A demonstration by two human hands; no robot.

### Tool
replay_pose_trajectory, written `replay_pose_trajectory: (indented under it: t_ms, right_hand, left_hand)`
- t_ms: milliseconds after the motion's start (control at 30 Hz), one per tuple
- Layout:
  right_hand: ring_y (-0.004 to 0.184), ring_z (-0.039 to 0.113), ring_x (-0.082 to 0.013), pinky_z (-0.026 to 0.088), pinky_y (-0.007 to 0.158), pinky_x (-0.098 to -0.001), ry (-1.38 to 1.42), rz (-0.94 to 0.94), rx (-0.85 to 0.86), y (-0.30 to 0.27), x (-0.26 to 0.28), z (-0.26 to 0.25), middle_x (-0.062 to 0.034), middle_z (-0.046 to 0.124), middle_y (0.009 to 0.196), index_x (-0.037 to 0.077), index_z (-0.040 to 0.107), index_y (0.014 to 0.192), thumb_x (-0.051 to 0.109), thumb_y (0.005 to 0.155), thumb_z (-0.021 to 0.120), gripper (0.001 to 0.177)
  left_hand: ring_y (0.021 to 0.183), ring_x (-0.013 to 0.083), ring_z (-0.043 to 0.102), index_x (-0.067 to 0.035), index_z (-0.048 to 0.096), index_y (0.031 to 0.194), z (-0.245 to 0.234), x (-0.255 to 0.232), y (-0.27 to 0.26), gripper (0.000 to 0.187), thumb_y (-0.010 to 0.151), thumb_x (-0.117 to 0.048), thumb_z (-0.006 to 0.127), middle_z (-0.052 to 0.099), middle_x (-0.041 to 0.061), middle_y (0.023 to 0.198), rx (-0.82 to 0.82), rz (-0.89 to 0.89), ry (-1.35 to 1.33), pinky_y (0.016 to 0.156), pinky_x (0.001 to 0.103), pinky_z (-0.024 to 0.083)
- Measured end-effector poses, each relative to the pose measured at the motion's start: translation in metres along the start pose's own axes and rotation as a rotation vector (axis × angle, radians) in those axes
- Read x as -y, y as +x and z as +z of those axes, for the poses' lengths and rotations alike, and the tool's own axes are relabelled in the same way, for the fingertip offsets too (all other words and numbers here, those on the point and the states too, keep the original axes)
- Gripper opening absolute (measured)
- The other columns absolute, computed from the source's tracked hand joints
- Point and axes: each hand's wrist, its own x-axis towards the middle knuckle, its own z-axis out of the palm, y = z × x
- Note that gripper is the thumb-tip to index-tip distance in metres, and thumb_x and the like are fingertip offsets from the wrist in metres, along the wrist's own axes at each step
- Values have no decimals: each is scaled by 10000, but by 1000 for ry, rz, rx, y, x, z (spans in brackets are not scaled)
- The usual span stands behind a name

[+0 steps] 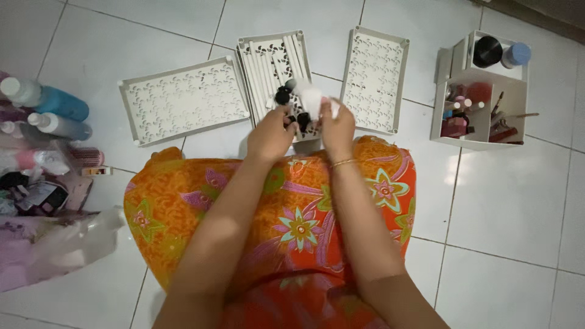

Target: The person assembles a white plastic rack by inserting black feet into the base and then attaching white vertical rods into the holes of the perforated panels. The person handles the panels and rods one at a time, aligning and pressing them into place.

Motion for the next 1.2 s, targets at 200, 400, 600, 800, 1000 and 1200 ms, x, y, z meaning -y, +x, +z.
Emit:
replay_pose_trajectory:
  t_ms: [200,400,600,800,1000,1200]
  right_hand:
    - [835,735,-176,631,763,-301,54,-94,177,46,22,-22,-152,746,1187,67,739,1219,41,948,472,381]
    - [1255,597,-324,430,1084,-400,-872,50,435,81,18,-27,-250,584,1392,-32,506,1415,381,949,605,631]
    - [1188,675,-353,517,1037,-431,-1093,203,587,100,-36,8,-229,689,1283,9,745,1215,414,1013,547,494]
    - [1074,695,-354,545,944,-421,-621,-76,198,127,-56,2,-196,718,1180,82,710,1210,140,803,580,431]
    - [922,694,-373,538,829,-460,-686,25,11,117,-28,-16,-178,735,974,108,756,897,129,950,536,226]
    - [761,593,-438,599,985,-369,-305,-17,266,103,-16,2,-237,547,751,-87,570,751,-32,940,513,205]
  left_hand:
    - [1169,339,674,-64,702,1212,-47,16,57,368,939,-298,625,680,167,1272,298,-301,430,945,474,548]
    - [1073,355,713,-73,758,1090,-54,71,96,285,868,-186,620,741,163,1150,176,-323,536,849,469,586]
    - [947,334,724,-15,766,1016,2,119,113,376,928,-347,612,760,170,1055,459,-438,335,856,484,541]
    - [930,348,747,-29,770,961,18,124,133,315,927,-284,590,767,169,1034,360,-453,324,846,511,577]
    - [1071,336,688,-79,729,1129,2,114,132,402,977,-410,558,732,148,1153,248,-346,253,940,491,536]
    - [1136,283,662,-209,693,1236,-12,94,125,376,922,-388,588,702,55,1235,172,-291,346,938,457,535]
